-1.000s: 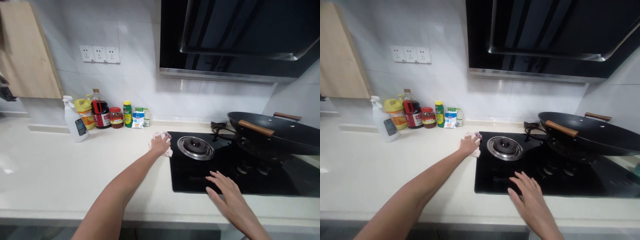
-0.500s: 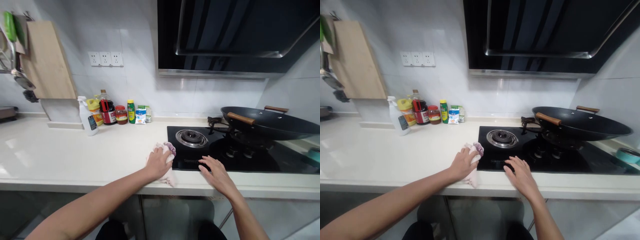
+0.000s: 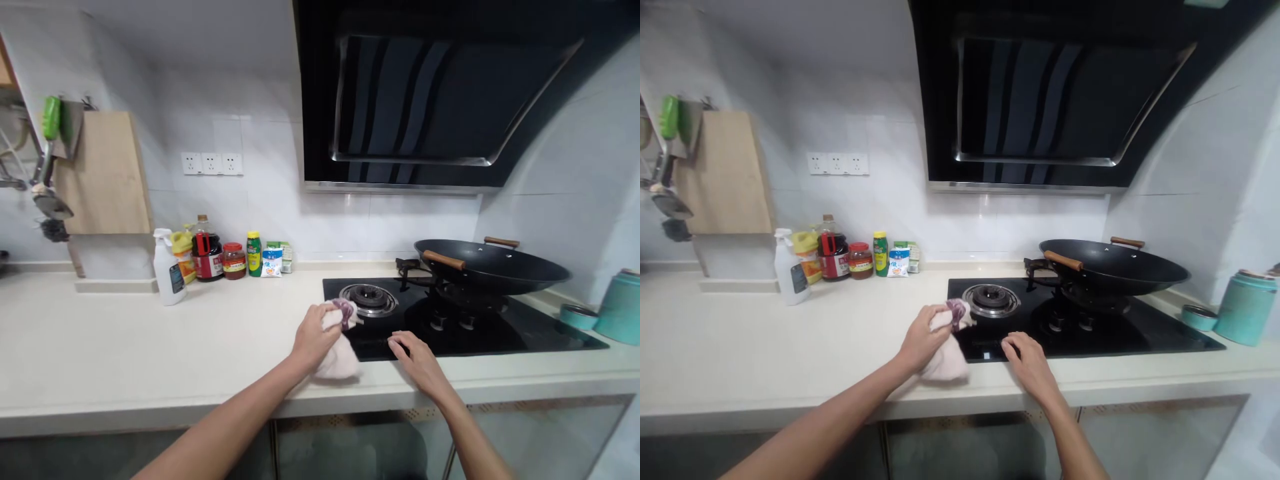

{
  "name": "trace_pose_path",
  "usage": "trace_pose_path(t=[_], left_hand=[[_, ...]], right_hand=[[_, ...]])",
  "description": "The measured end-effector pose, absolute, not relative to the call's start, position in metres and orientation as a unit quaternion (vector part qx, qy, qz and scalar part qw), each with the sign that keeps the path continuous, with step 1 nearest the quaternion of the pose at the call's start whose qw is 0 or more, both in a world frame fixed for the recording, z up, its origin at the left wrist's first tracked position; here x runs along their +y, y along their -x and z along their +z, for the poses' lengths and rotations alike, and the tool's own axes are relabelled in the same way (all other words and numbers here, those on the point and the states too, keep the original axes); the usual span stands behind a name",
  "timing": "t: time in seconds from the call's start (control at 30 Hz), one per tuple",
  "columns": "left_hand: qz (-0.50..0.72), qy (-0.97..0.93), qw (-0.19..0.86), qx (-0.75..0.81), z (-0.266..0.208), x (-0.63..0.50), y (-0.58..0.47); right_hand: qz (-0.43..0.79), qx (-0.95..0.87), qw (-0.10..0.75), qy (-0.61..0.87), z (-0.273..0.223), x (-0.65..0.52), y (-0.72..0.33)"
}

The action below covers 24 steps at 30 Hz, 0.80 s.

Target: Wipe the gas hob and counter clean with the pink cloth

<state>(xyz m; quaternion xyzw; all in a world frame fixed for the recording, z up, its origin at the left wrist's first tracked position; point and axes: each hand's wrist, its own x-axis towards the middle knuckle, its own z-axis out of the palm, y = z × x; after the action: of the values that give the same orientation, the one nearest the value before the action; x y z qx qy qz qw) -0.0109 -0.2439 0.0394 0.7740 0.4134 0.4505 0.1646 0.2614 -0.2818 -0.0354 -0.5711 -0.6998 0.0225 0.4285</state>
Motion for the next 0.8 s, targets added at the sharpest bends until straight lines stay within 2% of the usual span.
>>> trace_pose_path(t=[0.07,0.2,0.33,0.43,0.67,0.73,0.8], left_hand=[[0.430,-0.783,0.168,0.417,0.045,-0.233,-0.008],[0.293,-0.821,0.178,0.456,0.035,-0.222,-0.021],[0.264,-0.828,0.191,0.456,0.024,-0.209,0.012],[0.270,-0.820,0.200,0.463,0.029,-0.191,0.047],[0.277,-0.807,0.217,0.474,0.040,-0.155,0.084],[0.269,-0.817,0.219,0.461,0.037,-0.152,0.084],[0.257,-0.831,0.221,0.442,0.035,-0.149,0.082]], right_hand=[[0.027,-0.681,0.460,0.569,-0.036,-0.281,-0.264],[0.018,-0.630,0.525,0.572,-0.039,-0.282,-0.272],[-0.015,-0.610,0.546,0.574,-0.034,-0.283,-0.269],[-0.025,-0.664,0.475,0.577,-0.020,-0.279,-0.245],[0.107,-0.738,0.193,0.638,0.011,-0.249,-0.153],[0.102,-0.741,0.159,0.645,0.011,-0.241,-0.141],[0.081,-0.759,0.159,0.626,0.008,-0.234,-0.137]])
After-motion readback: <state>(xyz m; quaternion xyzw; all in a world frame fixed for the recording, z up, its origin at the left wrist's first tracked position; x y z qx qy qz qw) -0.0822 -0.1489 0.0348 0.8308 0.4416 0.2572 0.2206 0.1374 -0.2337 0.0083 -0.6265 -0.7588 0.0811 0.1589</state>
